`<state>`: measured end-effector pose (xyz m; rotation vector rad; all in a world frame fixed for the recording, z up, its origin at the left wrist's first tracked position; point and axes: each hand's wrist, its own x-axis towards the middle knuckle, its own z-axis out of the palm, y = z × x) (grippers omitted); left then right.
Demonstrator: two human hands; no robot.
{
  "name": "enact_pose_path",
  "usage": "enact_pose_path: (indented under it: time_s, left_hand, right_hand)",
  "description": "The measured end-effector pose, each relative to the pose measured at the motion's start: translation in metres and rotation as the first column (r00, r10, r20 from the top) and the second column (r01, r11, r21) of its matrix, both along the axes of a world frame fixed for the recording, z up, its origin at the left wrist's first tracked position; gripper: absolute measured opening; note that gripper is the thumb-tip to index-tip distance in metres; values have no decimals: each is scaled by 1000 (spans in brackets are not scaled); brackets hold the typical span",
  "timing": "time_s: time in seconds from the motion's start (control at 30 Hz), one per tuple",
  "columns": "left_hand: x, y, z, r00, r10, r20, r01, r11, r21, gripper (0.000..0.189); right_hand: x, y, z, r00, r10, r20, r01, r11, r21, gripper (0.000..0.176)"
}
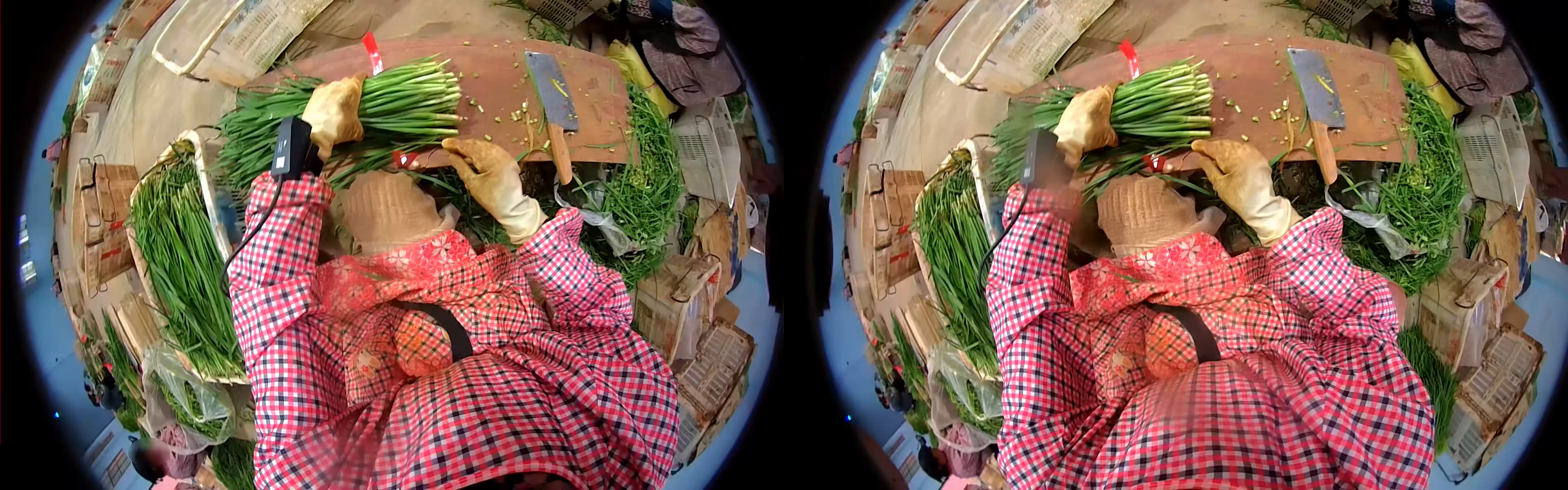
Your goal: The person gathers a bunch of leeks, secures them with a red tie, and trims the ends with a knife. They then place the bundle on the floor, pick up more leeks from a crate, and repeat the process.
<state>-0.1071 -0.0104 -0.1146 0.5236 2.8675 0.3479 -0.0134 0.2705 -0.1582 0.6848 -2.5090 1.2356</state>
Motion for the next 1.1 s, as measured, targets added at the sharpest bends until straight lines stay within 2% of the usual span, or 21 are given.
enact_pose_path:
  time_s: [0.17,0.3,0.33,0.37,0.43,0.47,0.5,0.53,0.57,0.6,0.63,0.73,0.77,0.8,0.83,0.87,0.9,0.93,0.97,1.07,1.1]
  left_hand:
    - [-1,1,-1,1000,5,30,-5,1000,-4,84]
    - [-3,0,-1,1000,-10,17,10,1000,-1,84]
    - [-4,1,-2,999,8,38,-7,999,-31,86]
    - [-2,2,-3,999,8,39,-7,999,-33,86]
    - [-3,1,-3,999,10,32,-9,999,-40,87]
    - [-4,0,-6,1000,-3,16,3,1000,-24,86]
    - [-4,1,-7,1000,3,29,-3,1000,-10,85]
    - [-6,1,-7,999,4,42,-4,1000,5,84]
    - [-7,3,-6,998,4,55,-5,1000,18,83]
    - [-6,5,-1,998,17,66,-19,999,32,81]
    - [-5,5,-1,997,17,78,-21,999,44,80]
    - [-6,2,0,995,14,94,-19,998,54,77]
    - [-7,1,-2,996,12,87,-15,999,40,76]
    - [-7,1,-4,997,14,80,-17,999,32,75]
    - [-5,2,-4,997,13,70,-15,999,31,74]
    - [-4,2,-2,998,13,62,-15,999,29,73]
    - [-3,1,-1,999,11,53,-12,1000,24,72]
    - [-5,-2,-6,999,-12,31,12,1000,27,70]
    - [-7,-4,-8,999,-14,29,13,1000,23,71]
    - [-6,-4,-9,999,-31,27,31,1000,-1,71]
    - [-6,-5,-9,999,-28,22,28,1000,0,71]
  right_hand:
    - [27,-22,-11,994,-80,75,86,993,-75,18]
    - [34,-19,0,973,-228,-47,221,967,-124,25]
    - [35,-18,1,981,-180,-68,179,984,-24,30]
    - [40,-19,1,926,-75,370,111,991,-78,30]
    - [38,-33,10,742,-3,670,-47,997,56,27]
    - [36,-48,2,964,88,250,-91,996,2,23]
    - [35,-60,2,932,119,342,-142,989,45,23]
    - [35,-83,8,959,127,255,-139,990,32,19]
    - [29,-112,32,910,114,399,-252,916,313,17]
    - [50,-157,23,996,-88,-1,67,746,662,12]
    - [66,-177,15,978,-101,-182,203,653,729,14]
    - [98,-157,52,823,249,-511,182,736,652,19]
    - [86,-131,81,824,541,-166,-458,810,365,24]
    - [78,-106,98,833,549,66,-546,798,256,26]
    - [73,-82,105,780,550,299,-604,786,129,30]
    - [70,-59,71,871,453,191,-440,891,-107,28]
    - [65,-40,37,943,312,117,-253,900,-355,28]
    - [52,-21,53,902,156,403,-62,969,-237,27]
    - [40,-9,70,771,-36,636,99,993,-64,29]
    - [26,-7,-1,947,-29,319,30,1000,2,30]
    - [30,-19,21,876,-12,481,-29,997,78,32]
